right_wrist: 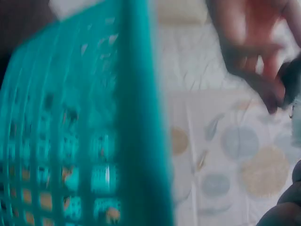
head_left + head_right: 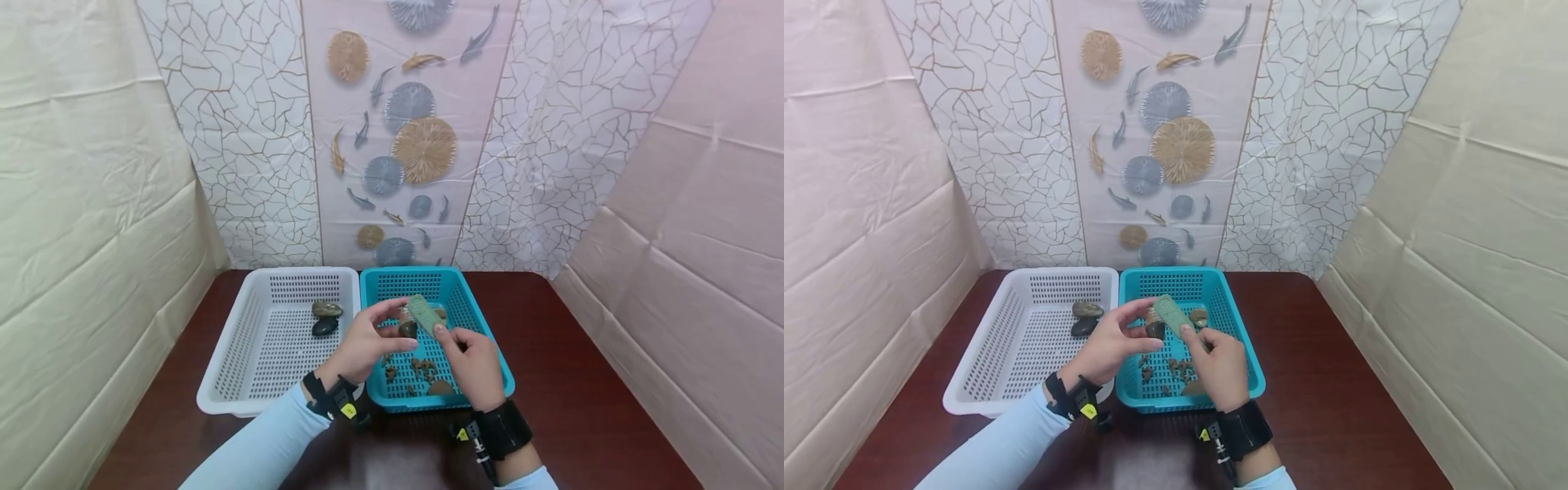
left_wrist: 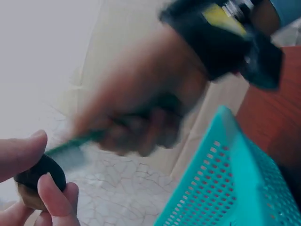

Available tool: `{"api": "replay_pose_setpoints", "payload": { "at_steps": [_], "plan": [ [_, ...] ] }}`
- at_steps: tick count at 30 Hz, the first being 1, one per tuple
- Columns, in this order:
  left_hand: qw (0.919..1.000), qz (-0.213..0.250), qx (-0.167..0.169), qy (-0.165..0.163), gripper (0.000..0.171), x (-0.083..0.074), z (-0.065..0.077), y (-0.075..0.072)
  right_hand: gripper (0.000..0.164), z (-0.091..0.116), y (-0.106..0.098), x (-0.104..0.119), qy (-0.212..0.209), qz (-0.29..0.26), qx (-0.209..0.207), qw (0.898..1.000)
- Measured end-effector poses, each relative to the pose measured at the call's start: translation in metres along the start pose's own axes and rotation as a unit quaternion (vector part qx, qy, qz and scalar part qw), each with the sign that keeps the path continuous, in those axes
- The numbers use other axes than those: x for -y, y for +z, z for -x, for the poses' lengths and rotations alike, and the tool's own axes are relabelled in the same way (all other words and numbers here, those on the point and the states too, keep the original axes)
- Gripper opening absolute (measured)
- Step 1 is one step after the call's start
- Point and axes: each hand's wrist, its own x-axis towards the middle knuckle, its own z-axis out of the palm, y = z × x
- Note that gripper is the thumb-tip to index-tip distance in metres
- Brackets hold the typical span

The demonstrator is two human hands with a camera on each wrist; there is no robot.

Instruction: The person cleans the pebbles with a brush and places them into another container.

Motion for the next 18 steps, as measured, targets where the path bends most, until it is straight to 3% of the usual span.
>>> {"api": "replay_pose_setpoints", "payload": {
  "at_steps": [5,7,11,13,18],
  "plan": [
    [0.9996,-0.016,-0.017,-0.015,0.073,0.006,-0.001,-0.002,0.058,-0.003,-0.005,-0.001,0.004,0.048,-0.02,0.999],
    [0.9996,-0.014,-0.016,-0.017,0.074,0.008,-0.001,-0.003,0.057,-0.002,-0.005,0.002,-0.003,0.038,-0.023,0.999],
    [0.9999,-0.005,0.007,-0.014,0.075,0.01,-0.001,-0.002,0.056,-0.002,-0.003,0.004,0.001,-0.001,0.011,1.0],
    [0.9998,0.0,0.016,-0.009,0.074,0.009,0.0,-0.002,0.057,-0.003,-0.003,0.001,0.011,0.009,0.014,1.0],
    [0.9999,-0.012,0.007,0.009,0.074,0.002,0.003,-0.001,0.061,-0.004,-0.009,-0.008,0.03,0.061,-0.037,0.997]
  ]
}}
